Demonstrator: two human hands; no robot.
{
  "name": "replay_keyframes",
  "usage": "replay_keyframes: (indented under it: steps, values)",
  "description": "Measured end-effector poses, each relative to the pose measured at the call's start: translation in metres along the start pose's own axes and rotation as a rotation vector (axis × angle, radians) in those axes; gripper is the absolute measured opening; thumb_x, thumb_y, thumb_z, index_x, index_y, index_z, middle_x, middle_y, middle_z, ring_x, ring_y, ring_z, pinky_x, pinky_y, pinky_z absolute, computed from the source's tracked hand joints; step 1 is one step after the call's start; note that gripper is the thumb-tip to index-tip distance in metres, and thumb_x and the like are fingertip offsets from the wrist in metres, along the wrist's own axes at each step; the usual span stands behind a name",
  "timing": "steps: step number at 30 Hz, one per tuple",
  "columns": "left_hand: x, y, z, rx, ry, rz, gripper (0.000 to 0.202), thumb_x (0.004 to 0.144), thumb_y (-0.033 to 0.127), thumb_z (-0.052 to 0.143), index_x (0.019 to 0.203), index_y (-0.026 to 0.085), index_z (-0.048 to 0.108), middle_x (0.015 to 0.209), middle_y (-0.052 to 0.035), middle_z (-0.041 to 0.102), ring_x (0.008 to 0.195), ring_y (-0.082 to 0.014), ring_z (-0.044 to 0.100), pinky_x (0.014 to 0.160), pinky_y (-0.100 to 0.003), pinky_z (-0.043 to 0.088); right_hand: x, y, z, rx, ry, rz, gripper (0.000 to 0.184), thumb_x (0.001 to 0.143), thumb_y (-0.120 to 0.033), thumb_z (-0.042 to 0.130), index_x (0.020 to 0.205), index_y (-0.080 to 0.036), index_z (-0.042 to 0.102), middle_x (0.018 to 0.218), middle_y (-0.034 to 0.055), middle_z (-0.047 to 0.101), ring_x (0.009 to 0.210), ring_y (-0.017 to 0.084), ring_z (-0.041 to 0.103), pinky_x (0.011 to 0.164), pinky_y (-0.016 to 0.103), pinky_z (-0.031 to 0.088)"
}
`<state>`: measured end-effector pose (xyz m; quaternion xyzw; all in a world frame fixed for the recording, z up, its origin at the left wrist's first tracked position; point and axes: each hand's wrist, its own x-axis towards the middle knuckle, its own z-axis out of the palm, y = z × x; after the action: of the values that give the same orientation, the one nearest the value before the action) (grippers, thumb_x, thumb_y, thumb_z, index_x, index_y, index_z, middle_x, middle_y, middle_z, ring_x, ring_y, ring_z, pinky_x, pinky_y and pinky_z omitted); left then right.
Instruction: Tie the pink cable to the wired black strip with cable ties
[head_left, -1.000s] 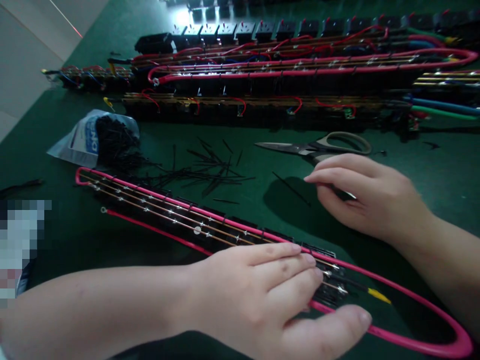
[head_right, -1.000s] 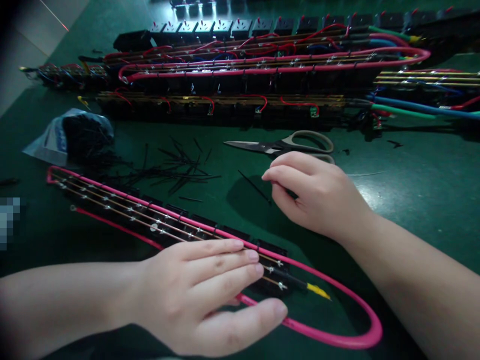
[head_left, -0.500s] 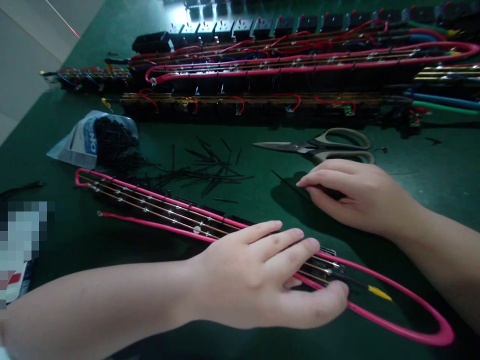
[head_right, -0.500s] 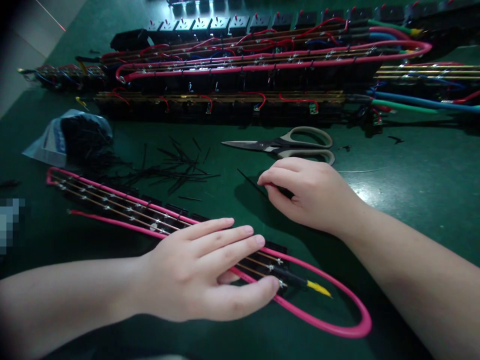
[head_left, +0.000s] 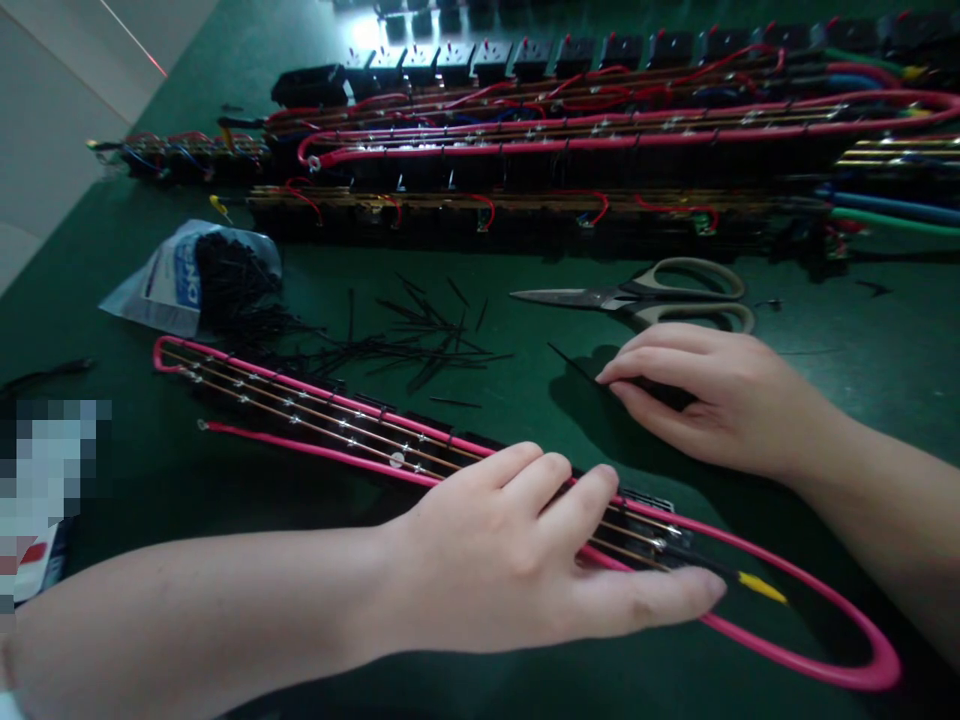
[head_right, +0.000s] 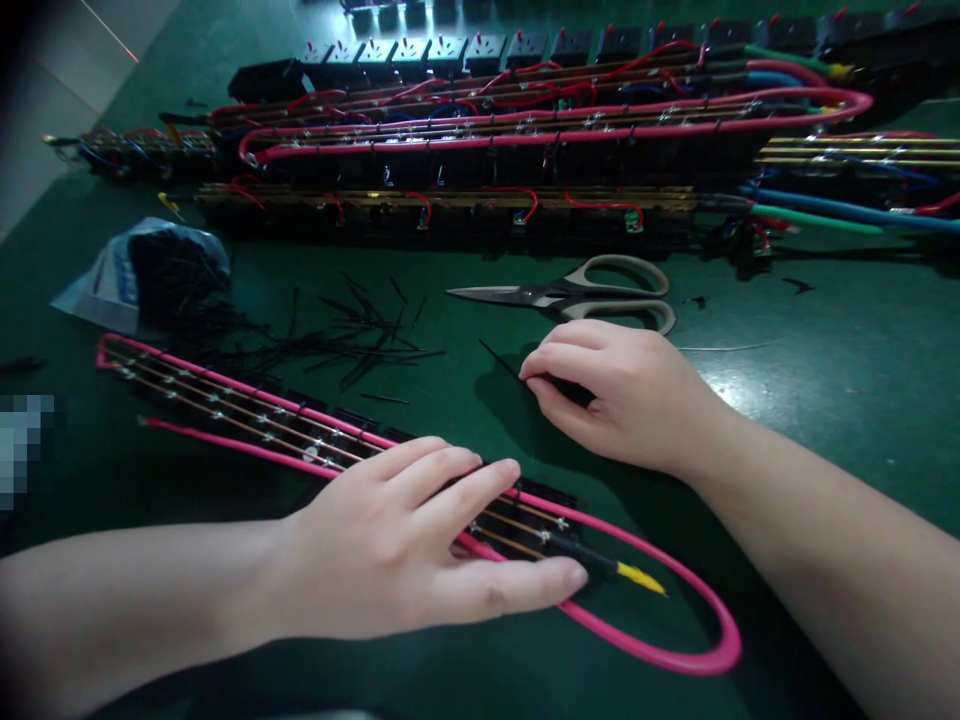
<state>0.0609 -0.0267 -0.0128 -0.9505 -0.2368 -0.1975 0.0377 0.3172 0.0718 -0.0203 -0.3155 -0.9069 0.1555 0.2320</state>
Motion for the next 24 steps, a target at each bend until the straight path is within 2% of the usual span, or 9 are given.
replay_keyframes:
  steps: [3, 6, 10, 14, 16, 19, 21, 24]
  values:
    - [0.001, -0.003, -0.002, 0.002, -0.049, -0.005, 0.047, 0.11, 0.032, 0.056, 0.155, 0.044, 0.051, 0.118, -0.0079, 0.073, 0.093, -0.018, 0.069, 0.086, -0.034, 0.059, 0.001, -0.001, -0.001, 0.018, 0.003, 0.014, 0.016, 0.099, -0.027, 0.061, 0.093, -0.023, 0.076, 0.089, 0.0093, 0.081, 0.075, 0.024, 0.076, 0.062, 0.037, 0.059]
    - [0.001, -0.006, -0.002, 0.04, -0.057, -0.029, 0.045, 0.109, 0.026, 0.054, 0.152, 0.039, 0.054, 0.117, -0.0087, 0.072, 0.094, -0.0185, 0.069, 0.09, -0.036, 0.058, 0.001, 0.0, -0.001, 0.05, 0.004, 0.032, 0.015, 0.097, -0.026, 0.062, 0.093, -0.023, 0.076, 0.088, 0.009, 0.081, 0.074, 0.024, 0.075, 0.062, 0.036, 0.058]
    - [0.001, -0.007, 0.0, 0.116, 0.01, -0.146, 0.037, 0.107, 0.021, 0.056, 0.142, 0.032, 0.062, 0.125, -0.0107, 0.074, 0.116, -0.0236, 0.072, 0.106, -0.042, 0.057, -0.003, 0.005, 0.001, 0.133, 0.029, 0.058, 0.017, 0.098, -0.031, 0.063, 0.091, -0.024, 0.076, 0.085, 0.0068, 0.079, 0.073, 0.023, 0.073, 0.063, 0.035, 0.055]
    - [0.001, -0.009, 0.002, 0.144, 0.048, -0.226, 0.031, 0.109, 0.022, 0.054, 0.135, 0.029, 0.068, 0.135, -0.0154, 0.074, 0.131, -0.0285, 0.07, 0.114, -0.048, 0.054, -0.011, 0.006, -0.001, 0.259, 0.047, 0.13, 0.033, 0.109, -0.042, 0.048, 0.097, -0.024, 0.073, 0.076, 0.0021, 0.074, 0.065, 0.019, 0.069, 0.059, 0.032, 0.052]
    - [0.0, -0.012, 0.003, 0.157, 0.035, -0.23, 0.038, 0.109, 0.019, 0.053, 0.144, 0.031, 0.064, 0.138, -0.016, 0.073, 0.132, -0.0295, 0.07, 0.114, -0.049, 0.054, -0.014, 0.004, -0.005, 0.319, 0.034, 0.173, 0.044, 0.113, -0.048, 0.038, 0.1, -0.023, 0.071, 0.074, 0.0011, 0.07, 0.06, 0.017, 0.066, 0.056, 0.03, 0.05]
    - [-0.001, -0.015, 0.005, 0.181, 0.01, -0.235, 0.052, 0.108, 0.016, 0.053, 0.156, 0.035, 0.053, 0.142, -0.0141, 0.071, 0.132, -0.0284, 0.07, 0.114, -0.049, 0.054, -0.014, -0.002, -0.009, 0.377, -0.014, 0.193, 0.062, 0.11, -0.067, 0.029, 0.089, -0.022, 0.067, 0.069, 0.0015, 0.064, 0.054, 0.017, 0.057, 0.051, 0.032, 0.044]
    - [-0.002, -0.017, 0.005, 0.182, -0.003, -0.251, 0.054, 0.108, 0.015, 0.054, 0.158, 0.036, 0.052, 0.143, -0.0132, 0.07, 0.132, -0.0275, 0.069, 0.115, -0.048, 0.054, -0.013, -0.004, -0.01, 0.387, -0.057, 0.183, 0.067, 0.105, -0.075, 0.031, 0.082, -0.022, 0.064, 0.065, 0.0005, 0.059, 0.053, 0.017, 0.051, 0.052, 0.033, 0.039]
    - [-0.002, -0.021, 0.006, 0.185, -0.012, -0.284, 0.053, 0.107, 0.013, 0.052, 0.156, 0.032, 0.055, 0.143, -0.013, 0.07, 0.131, -0.0265, 0.069, 0.115, -0.047, 0.053, -0.011, -0.002, -0.009, 0.363, -0.118, 0.158, 0.058, 0.102, -0.073, 0.045, 0.081, -0.022, 0.064, 0.065, -0.0013, 0.056, 0.056, 0.016, 0.047, 0.055, 0.032, 0.035]
